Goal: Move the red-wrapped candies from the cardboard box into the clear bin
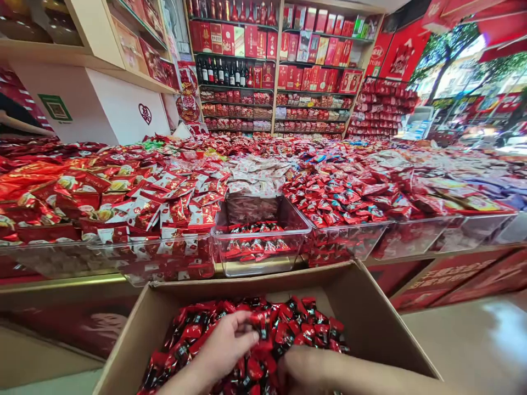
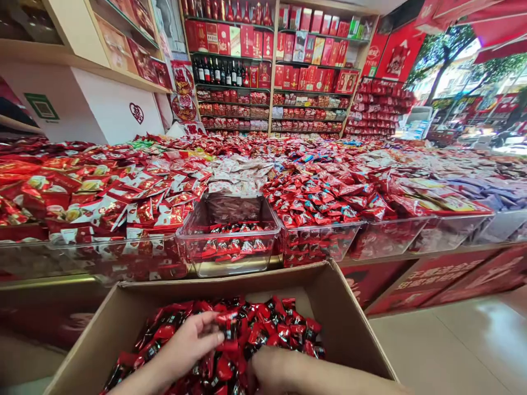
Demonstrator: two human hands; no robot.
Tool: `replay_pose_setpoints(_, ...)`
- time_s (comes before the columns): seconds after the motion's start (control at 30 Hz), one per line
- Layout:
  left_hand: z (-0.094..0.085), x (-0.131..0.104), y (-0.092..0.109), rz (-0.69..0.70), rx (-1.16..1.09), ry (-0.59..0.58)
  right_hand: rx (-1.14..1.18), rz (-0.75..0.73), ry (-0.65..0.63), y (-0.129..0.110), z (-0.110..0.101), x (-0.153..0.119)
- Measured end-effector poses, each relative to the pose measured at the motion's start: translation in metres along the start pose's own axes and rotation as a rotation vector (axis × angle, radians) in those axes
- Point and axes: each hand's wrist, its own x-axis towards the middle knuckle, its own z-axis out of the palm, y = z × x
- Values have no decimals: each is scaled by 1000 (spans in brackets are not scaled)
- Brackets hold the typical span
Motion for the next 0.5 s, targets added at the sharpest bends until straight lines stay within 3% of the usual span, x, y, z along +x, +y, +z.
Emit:
replay_pose_setpoints(0.07,-4,-1,10,-14,-139,18,29,42,5,-11,-15,-5)
replay_pose_setpoints(0.23,-3,-6,6,-24,-180,-4,811,-131,224,-44,-40,-8)
replay_pose_setpoints(0.37,7,-8,-7,35,-181,-100,936,-150,400,-55,-33,-7)
replay_pose_setpoints(0.5,12,-4,-18,99,-341,-154,1011,-96,430,-56,-25,-3)
